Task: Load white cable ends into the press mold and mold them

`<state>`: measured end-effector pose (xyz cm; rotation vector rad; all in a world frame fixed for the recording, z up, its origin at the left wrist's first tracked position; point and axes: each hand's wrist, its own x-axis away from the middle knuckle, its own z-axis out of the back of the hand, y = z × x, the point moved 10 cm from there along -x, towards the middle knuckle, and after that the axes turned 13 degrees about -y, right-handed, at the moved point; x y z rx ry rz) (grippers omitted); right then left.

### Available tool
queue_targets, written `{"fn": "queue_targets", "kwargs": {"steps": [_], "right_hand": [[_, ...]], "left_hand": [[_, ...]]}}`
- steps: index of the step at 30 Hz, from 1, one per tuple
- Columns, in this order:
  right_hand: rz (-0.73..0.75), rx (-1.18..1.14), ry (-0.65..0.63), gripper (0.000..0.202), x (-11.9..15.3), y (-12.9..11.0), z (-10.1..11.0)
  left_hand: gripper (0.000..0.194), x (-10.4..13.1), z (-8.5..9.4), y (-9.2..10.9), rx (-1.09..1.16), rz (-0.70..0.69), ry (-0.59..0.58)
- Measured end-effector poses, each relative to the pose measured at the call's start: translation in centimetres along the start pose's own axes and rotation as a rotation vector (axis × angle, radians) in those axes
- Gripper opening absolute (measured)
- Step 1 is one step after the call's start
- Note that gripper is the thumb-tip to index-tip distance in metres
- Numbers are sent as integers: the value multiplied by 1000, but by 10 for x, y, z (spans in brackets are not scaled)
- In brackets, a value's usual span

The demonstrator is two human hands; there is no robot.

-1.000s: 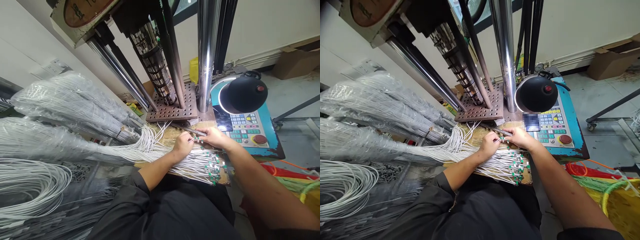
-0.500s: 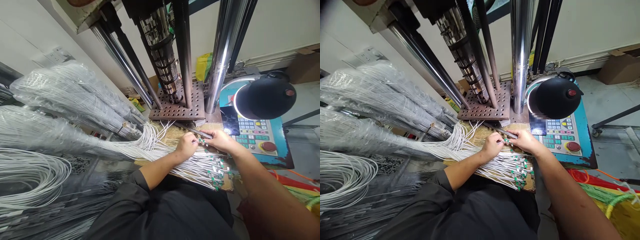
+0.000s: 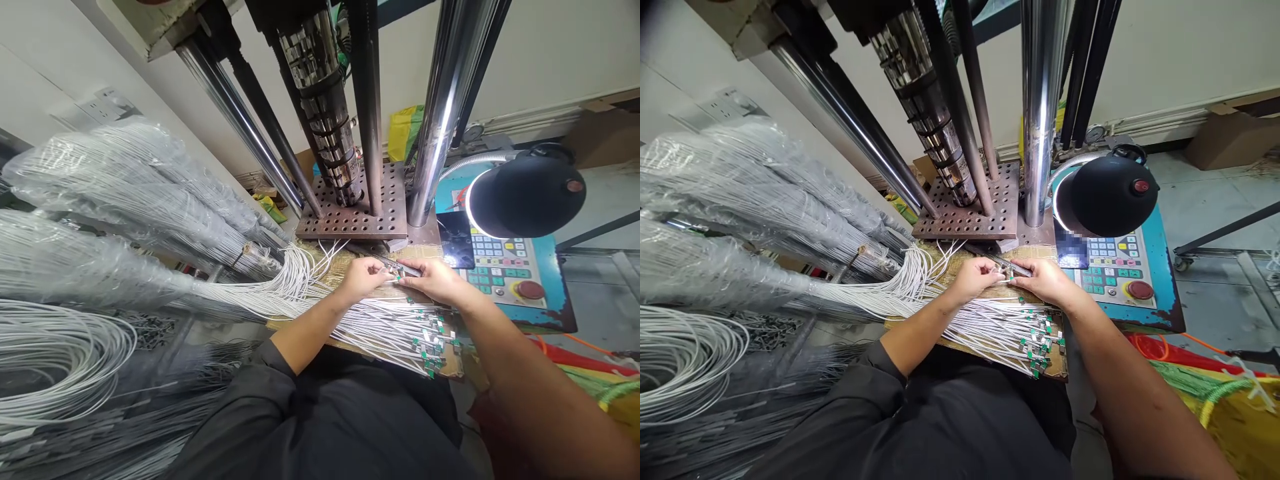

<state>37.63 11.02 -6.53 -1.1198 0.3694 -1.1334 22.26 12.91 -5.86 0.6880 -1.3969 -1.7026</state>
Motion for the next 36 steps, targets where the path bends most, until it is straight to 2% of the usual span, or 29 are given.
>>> {"fn": "queue_targets", "kwargs": {"steps": [4,7,10,13,16,22,28,36], "right_hand": [[15,50,-7,56,-2,0,-1],[8,70,6,62,-1,0,-1],[-18,98,27,63,2,-3,-1],[-35,139,45,62,4,-6,0],[-63,151,52,61,4,-4,0],[-64,172,65,60,2,0,1],[-34,132,66,59,2,1,0],[-71,52,35,65,2,8,-4]], "left_hand": [[24,-2,4,0,-7,31,-42],[25,-2,1,9,-223,-4,-90],[24,1,4,15,-489,8,-60],[24,4,5,15,-629,36,-93],[24,5,7,11,-675,67,-128],[24,12,15,5,-663,59,-107],[22,21,12,12,-728,23,-127],[21,15,14,1,-743,50,-163]]}}
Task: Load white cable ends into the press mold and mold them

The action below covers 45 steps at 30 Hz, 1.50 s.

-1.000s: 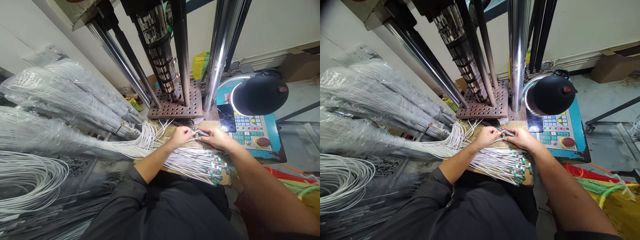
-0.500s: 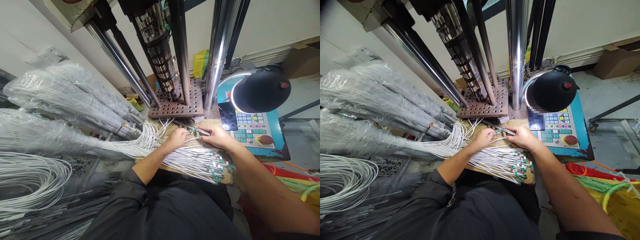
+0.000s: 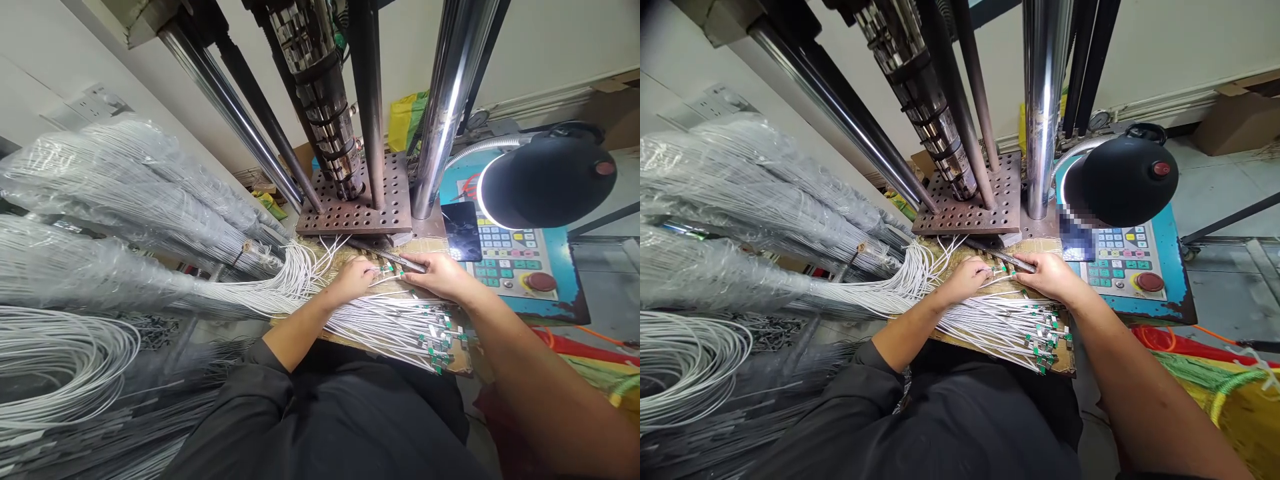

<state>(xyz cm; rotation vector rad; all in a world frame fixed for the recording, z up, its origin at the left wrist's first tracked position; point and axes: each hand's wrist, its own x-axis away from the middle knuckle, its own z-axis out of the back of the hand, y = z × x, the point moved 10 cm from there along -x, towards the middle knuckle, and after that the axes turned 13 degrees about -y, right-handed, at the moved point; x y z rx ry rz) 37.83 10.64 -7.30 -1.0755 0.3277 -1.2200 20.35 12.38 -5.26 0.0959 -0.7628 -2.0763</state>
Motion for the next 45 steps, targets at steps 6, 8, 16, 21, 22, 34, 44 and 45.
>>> {"fn": "queue_targets", "kwargs": {"steps": [6,8,16,21,22,34,44,45], "right_hand": [[25,-2,13,63,0,-1,1],[30,-4,13,63,-1,-1,1],[23,-18,2,63,-1,1,0],[30,-15,15,61,0,-2,1],[32,-16,18,61,0,-2,1],[65,31,18,59,-2,-3,2],[66,66,25,61,0,-7,4],[67,64,21,62,-1,-6,4]], "left_hand": [[22,-1,-1,-3,23,-9,-10],[22,0,-1,-3,8,-14,-13],[21,-1,-2,-5,-1,-16,-6],[21,-1,-3,-7,8,5,10],[21,-1,-3,-7,3,5,14],[17,10,5,-7,76,35,112],[22,11,6,3,-104,66,139],[24,11,6,4,-117,65,135]]}}
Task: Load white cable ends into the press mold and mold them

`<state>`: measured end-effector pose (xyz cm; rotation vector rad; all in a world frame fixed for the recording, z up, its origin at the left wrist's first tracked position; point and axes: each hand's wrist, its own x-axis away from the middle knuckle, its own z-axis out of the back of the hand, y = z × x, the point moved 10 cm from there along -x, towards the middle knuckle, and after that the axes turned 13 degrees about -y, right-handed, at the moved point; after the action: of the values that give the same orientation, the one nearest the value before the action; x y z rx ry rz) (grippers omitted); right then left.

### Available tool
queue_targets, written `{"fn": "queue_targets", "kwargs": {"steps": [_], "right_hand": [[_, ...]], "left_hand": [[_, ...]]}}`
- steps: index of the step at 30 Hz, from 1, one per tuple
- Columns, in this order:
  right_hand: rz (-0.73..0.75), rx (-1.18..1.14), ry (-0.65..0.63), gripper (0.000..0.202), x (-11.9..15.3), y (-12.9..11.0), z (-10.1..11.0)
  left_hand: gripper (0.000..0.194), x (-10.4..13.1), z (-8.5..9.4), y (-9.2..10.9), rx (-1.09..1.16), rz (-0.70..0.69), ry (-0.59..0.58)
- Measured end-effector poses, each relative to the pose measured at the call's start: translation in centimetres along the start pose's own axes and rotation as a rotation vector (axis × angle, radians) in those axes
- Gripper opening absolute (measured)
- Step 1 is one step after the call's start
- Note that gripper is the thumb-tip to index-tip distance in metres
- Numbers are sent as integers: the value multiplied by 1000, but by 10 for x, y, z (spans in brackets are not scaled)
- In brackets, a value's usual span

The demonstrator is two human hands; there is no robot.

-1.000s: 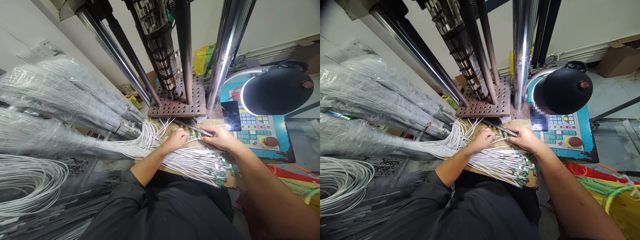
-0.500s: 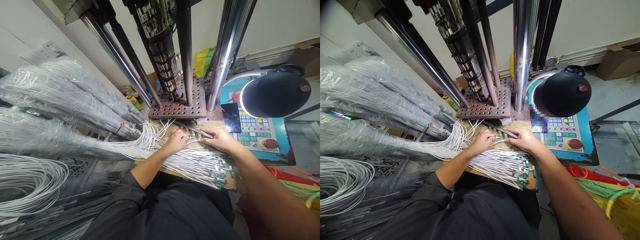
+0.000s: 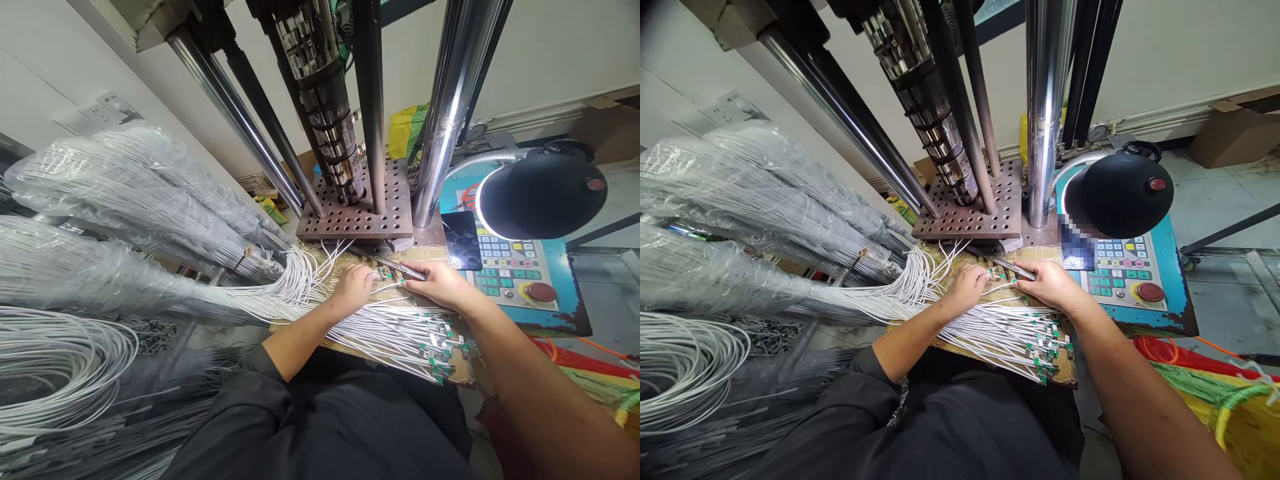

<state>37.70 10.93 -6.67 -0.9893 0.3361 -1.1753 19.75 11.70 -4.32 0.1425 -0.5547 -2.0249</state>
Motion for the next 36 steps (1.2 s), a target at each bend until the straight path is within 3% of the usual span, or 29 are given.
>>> {"fn": "queue_targets", "kwargs": {"steps": [3,8,11,14,19,26,36], "right_hand": [[-8,-4,-13,62,-1,3,-2],[23,7,-14,59,-1,1,-2],[56,18,-14,50,0,-2,-2],[54,34,-16,44,1,-5,-2],[-30,33,3,60,4,-4,2],[-2,42,-18,59,4,-8,2],[106,-32,-25,53,5,-13,3]], "left_hand": [[26,-5,1,8,-5,-49,-39],[21,-27,2,40,27,-240,-144],[15,-40,7,49,51,-255,-143],[21,-39,10,54,71,-265,-123],[22,-14,5,38,133,-168,-88],[23,-2,-7,10,89,95,-101],[29,-3,-9,22,104,-9,-132]]}}
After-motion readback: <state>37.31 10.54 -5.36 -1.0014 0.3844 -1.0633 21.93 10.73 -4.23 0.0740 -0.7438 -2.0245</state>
